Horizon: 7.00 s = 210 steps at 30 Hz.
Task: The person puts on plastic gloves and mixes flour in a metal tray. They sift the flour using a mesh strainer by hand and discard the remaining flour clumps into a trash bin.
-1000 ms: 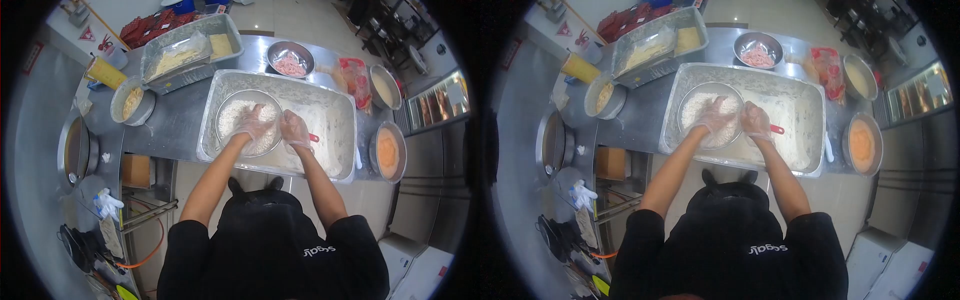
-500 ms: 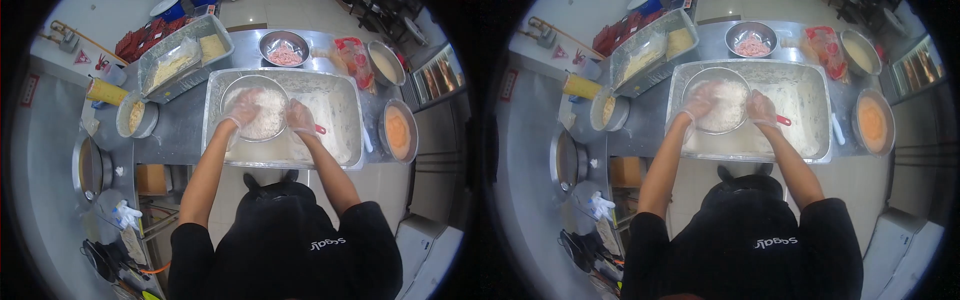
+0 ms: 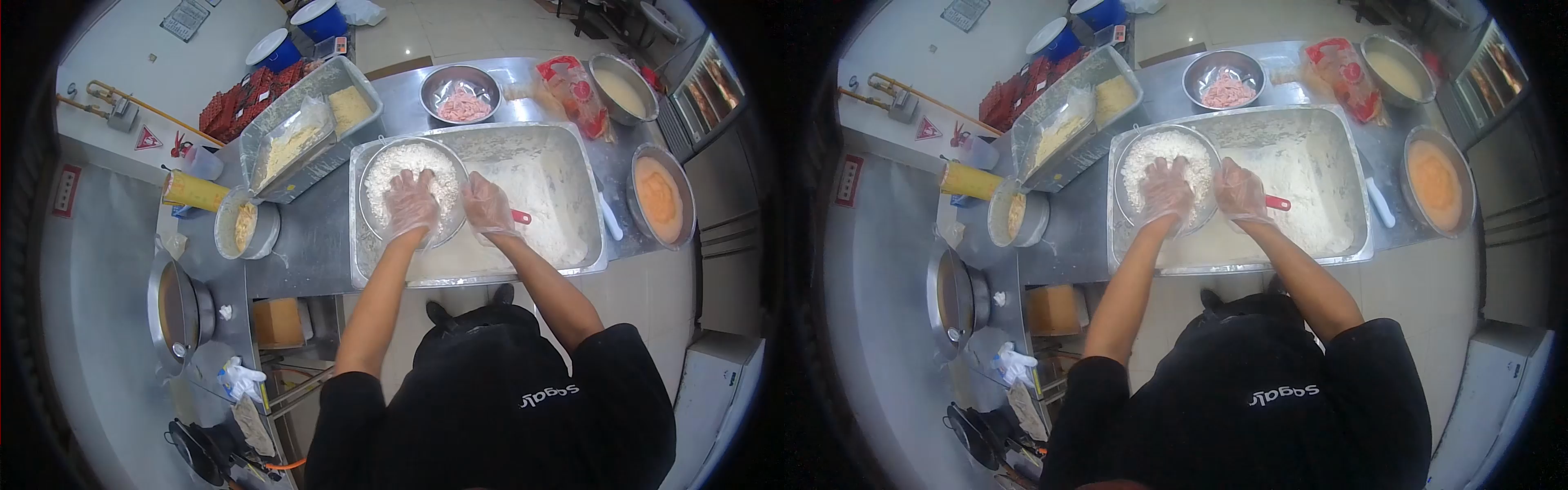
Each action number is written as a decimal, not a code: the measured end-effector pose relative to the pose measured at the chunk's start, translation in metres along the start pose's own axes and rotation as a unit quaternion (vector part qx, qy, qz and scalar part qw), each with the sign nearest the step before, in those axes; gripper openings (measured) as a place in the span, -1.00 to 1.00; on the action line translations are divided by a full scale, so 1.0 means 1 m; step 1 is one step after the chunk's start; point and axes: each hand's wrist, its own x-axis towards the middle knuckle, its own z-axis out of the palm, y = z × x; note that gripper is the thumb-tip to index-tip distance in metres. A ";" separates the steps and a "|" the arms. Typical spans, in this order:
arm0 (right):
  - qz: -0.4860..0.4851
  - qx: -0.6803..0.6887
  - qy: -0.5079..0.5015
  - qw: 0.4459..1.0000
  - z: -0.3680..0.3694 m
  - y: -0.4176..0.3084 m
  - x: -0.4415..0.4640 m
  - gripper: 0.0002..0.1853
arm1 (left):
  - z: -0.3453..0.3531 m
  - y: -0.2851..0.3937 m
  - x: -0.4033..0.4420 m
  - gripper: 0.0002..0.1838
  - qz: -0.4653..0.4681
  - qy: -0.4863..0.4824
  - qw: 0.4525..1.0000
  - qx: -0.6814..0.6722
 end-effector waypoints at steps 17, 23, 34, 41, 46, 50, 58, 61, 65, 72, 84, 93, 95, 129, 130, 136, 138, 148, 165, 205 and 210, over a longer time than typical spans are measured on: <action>-0.025 -0.049 -0.064 0.996 0.012 0.008 0.000 -0.70 | 0.001 -0.032 0.012 -0.30 -0.044 0.001 0.993 -0.108; -0.037 -0.074 -0.049 0.995 0.020 0.027 0.003 -0.72 | 0.036 -0.031 0.016 -0.13 0.022 -0.157 0.959 -0.235; -0.024 -0.124 -0.049 0.991 0.013 0.049 0.016 -0.74 | -0.044 -0.032 0.008 -0.51 0.003 -0.059 0.923 -0.380; -0.057 -0.073 -0.014 0.996 0.011 0.047 0.021 -0.74 | -0.043 -0.024 -0.003 -0.55 -0.011 -0.057 0.913 -0.404; -0.087 -0.074 -0.025 0.993 -0.007 0.055 0.034 -0.73 | -0.049 -0.036 0.008 -0.61 0.017 0.024 0.914 -0.404; -0.127 -0.127 -0.036 0.983 -0.023 0.061 0.035 -0.73 | -0.086 -0.041 -0.009 -0.66 -0.006 0.044 0.919 -0.391; -0.173 -0.236 -0.054 0.955 -0.015 0.069 0.044 -0.74 | -0.081 -0.064 0.010 -0.77 0.007 0.136 0.875 -0.464; -0.069 -0.168 -0.028 0.983 -0.019 0.055 0.044 -0.72 | -0.091 -0.057 -0.003 -0.65 -0.034 0.103 0.876 -0.469; -0.097 -0.185 -0.046 0.977 -0.003 0.052 0.037 -0.69 | -0.105 -0.056 -0.010 -0.58 -0.055 0.082 0.904 -0.415; -0.189 -0.203 -0.016 0.961 0.002 0.051 0.026 -0.68 | -0.091 -0.065 0.005 -0.72 -0.046 0.099 0.906 -0.409; -0.039 -0.166 -0.025 0.985 -0.077 0.083 0.047 -0.61 | -0.006 -0.119 0.014 -0.65 -0.021 0.045 0.912 -0.408; 0.002 -0.137 0.067 0.988 -0.148 0.106 0.036 -0.56 | 0.046 -0.042 -0.017 -0.24 0.088 -0.127 0.988 -0.003; 0.006 -0.136 0.077 0.988 -0.147 0.098 0.029 -0.56 | 0.075 -0.064 0.005 -0.23 0.144 -0.211 0.962 -0.096; -0.052 -0.134 -0.014 0.990 -0.079 0.048 0.042 -0.74 | -0.026 -0.071 -0.037 -0.85 -0.135 -0.046 0.921 -0.363; -0.051 -0.132 -0.011 0.990 -0.067 0.052 0.042 -0.75 | -0.025 -0.067 -0.041 -0.87 -0.126 -0.023 0.907 -0.401; -0.102 -0.158 -0.054 0.981 -0.026 0.052 0.047 -0.78 | -0.013 -0.058 -0.035 -0.75 0.060 0.129 0.900 -0.413; -0.036 -0.183 -0.043 0.982 -0.002 0.053 0.050 -0.79 | -0.019 -0.054 -0.034 -0.76 0.040 0.152 0.889 -0.431; -0.048 -0.082 -0.063 0.994 0.001 0.016 0.033 -0.76 | -0.004 -0.039 -0.007 -0.41 -0.078 0.045 0.974 -0.208; -0.093 -0.095 -0.087 0.987 0.010 0.019 0.013 -0.68 | 0.026 -0.030 -0.005 -0.43 0.047 -0.169 0.958 -0.228; -0.032 -0.065 -0.073 0.995 0.010 0.019 0.006 -0.69 | 0.050 -0.022 0.019 -0.33 -0.011 0.031 0.997 -0.074; -0.033 -0.029 -0.054 0.998 0.009 0.017 0.012 -0.70 | 0.039 -0.017 0.013 -0.32 0.021 -0.007 0.997 -0.081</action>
